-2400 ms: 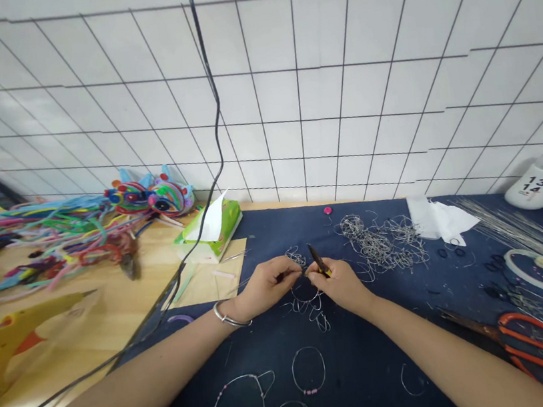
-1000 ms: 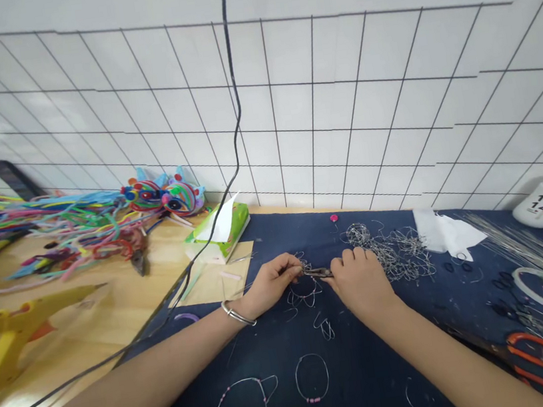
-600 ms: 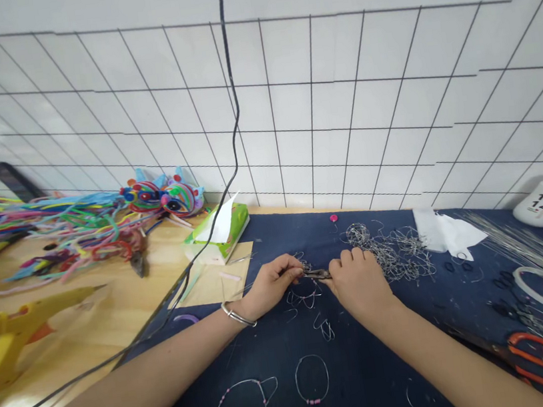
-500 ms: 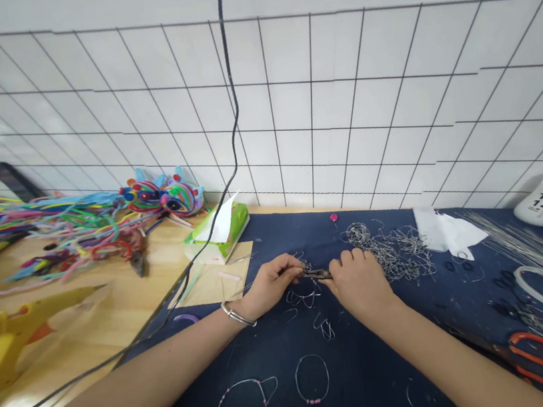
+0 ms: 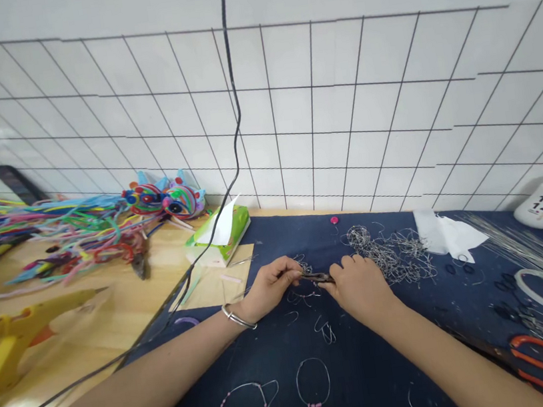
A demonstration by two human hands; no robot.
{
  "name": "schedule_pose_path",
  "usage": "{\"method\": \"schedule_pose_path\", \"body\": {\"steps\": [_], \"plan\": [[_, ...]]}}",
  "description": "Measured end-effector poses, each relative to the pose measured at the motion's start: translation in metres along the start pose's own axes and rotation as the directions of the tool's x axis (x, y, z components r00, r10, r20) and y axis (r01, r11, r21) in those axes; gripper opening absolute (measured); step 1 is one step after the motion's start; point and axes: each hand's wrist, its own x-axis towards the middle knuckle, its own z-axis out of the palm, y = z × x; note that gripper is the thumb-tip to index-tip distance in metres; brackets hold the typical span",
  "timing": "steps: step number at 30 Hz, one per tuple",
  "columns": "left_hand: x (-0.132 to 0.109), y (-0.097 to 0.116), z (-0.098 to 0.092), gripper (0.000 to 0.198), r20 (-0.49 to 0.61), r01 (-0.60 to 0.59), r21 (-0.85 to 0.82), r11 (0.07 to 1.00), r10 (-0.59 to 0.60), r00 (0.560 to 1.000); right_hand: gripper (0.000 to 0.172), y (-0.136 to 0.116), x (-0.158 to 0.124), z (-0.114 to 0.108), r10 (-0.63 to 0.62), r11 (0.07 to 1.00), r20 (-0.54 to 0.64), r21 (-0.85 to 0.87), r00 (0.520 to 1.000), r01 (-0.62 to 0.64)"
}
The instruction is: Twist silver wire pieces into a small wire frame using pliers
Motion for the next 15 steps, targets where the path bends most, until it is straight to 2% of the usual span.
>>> {"method": "schedule_pose_path", "body": {"steps": [15], "plan": [[0.0003,0.0001,-0.0035,0.017,0.028,-0.041,-0.004,0.999,0.041,0.999,0.045,0.0019,-0.0007,0.0035,-0.002,0.993,0.11,0.115,0.994,-0.011]]}}
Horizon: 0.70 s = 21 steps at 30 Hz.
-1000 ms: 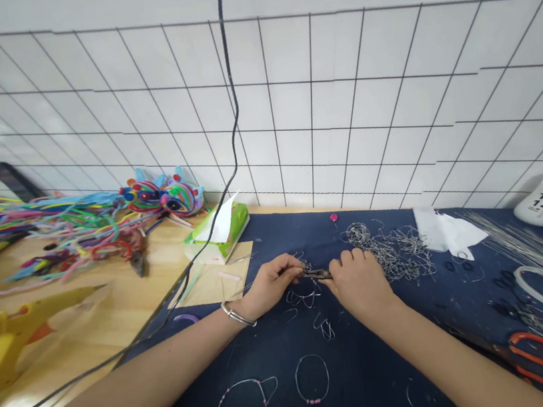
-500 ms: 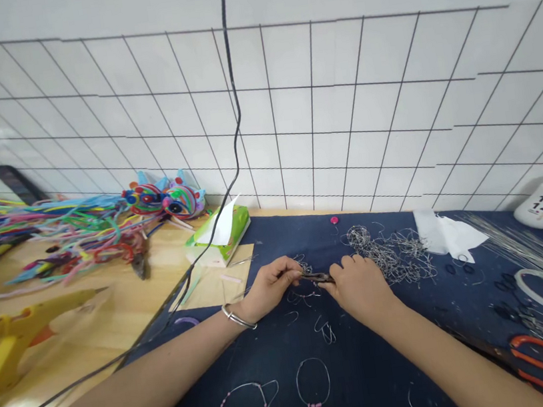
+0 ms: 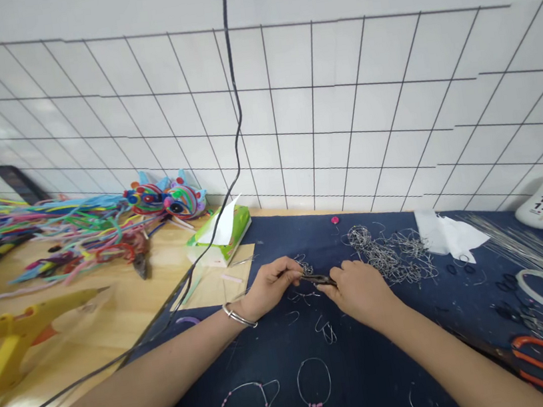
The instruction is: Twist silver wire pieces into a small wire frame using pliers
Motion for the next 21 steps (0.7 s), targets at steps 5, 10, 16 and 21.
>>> {"method": "schedule_pose_path", "body": {"steps": [5,10,16,21], "plan": [[-0.0003,-0.0011,0.0018,0.018,-0.027,-0.019,-0.002,1.0,0.018,0.999,0.05,-0.0013,-0.0003,-0.0044,0.015,1.0,0.089,0.013,0.996,-0.016],[-0.0014,-0.0002,0.0026,0.017,-0.025,-0.013,-0.009,1.0,0.013,1.0,0.049,-0.0017,-0.0003,-0.005,0.022,0.999,0.119,0.022,0.993,-0.025],[-0.0012,-0.0006,0.0027,0.017,-0.024,-0.024,-0.008,1.0,0.024,0.999,0.049,-0.0012,-0.0006,-0.0041,0.032,0.999,0.131,0.009,0.991,-0.033],[-0.001,-0.0003,0.0028,0.017,-0.022,-0.024,0.004,1.0,0.025,0.999,0.051,-0.001,-0.0005,-0.0059,0.031,0.999,0.159,0.018,0.987,-0.034]]}}
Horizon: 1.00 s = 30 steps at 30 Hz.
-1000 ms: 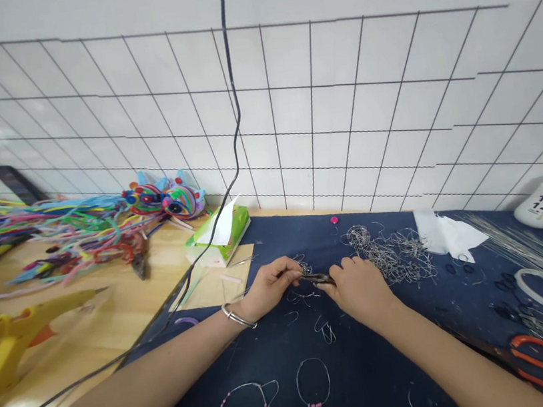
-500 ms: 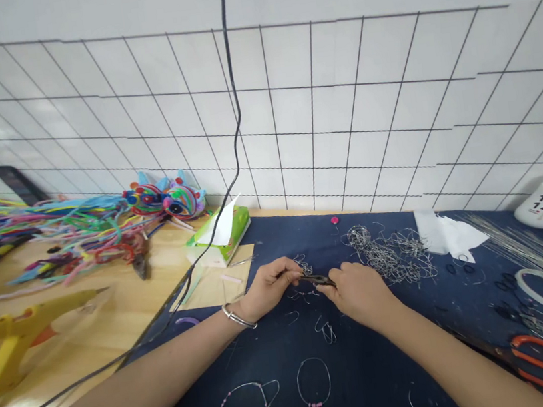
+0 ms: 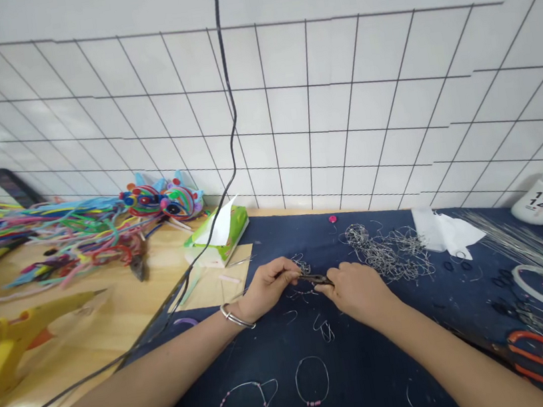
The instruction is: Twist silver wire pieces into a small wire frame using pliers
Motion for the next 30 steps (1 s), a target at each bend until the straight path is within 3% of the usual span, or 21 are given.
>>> {"method": "schedule_pose_path", "body": {"steps": [8,16,30], "plan": [[0.0002,0.0003,0.0,0.016,0.002,0.008,0.003,1.0,-0.008,1.0,0.051,-0.0002,0.0021,0.0029,0.005,1.0,0.009,-0.015,1.0,-0.005],[0.0003,-0.0014,0.0,0.016,-0.007,0.018,0.009,1.0,-0.018,1.0,0.051,-0.0047,0.002,0.0006,0.027,0.996,-0.109,-0.079,0.994,-0.036],[0.0008,0.0012,-0.0005,0.016,-0.002,0.007,0.031,1.0,-0.007,1.0,0.048,-0.0017,0.0032,0.005,0.014,0.997,-0.094,-0.078,0.996,-0.021]]}}
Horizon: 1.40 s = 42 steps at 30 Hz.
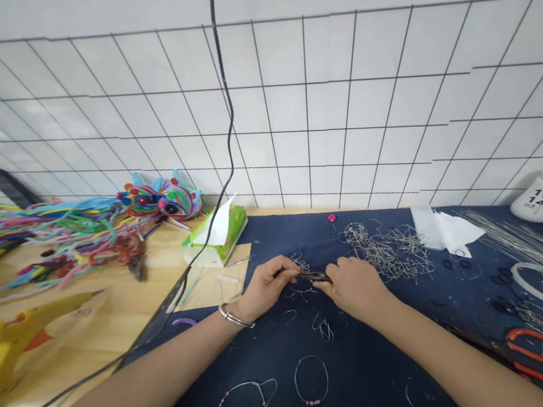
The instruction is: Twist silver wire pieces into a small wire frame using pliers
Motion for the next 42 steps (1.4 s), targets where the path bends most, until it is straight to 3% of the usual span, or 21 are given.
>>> {"method": "schedule_pose_path", "body": {"steps": [20,26,32,42], "plan": [[-0.001,0.001,0.0,0.017,0.001,0.001,-0.013,1.0,-0.001,1.0,0.052,0.001,0.0,0.001,0.002,0.999,0.098,0.034,0.995,-0.006],[0.002,0.0,0.0,0.019,0.051,0.092,-0.166,0.982,-0.084,0.995,0.052,0.003,0.004,0.005,0.014,0.998,0.103,0.052,0.995,-0.02],[0.006,-0.002,-0.001,0.027,0.109,0.194,-0.397,0.897,-0.164,0.98,0.052,0.008,0.008,0.01,0.045,0.994,0.153,0.094,0.987,-0.06],[0.007,-0.004,-0.001,0.032,0.065,0.218,-0.405,0.888,-0.21,0.975,0.054,0.013,0.009,0.005,0.069,0.988,0.169,0.126,0.983,-0.091]]}}
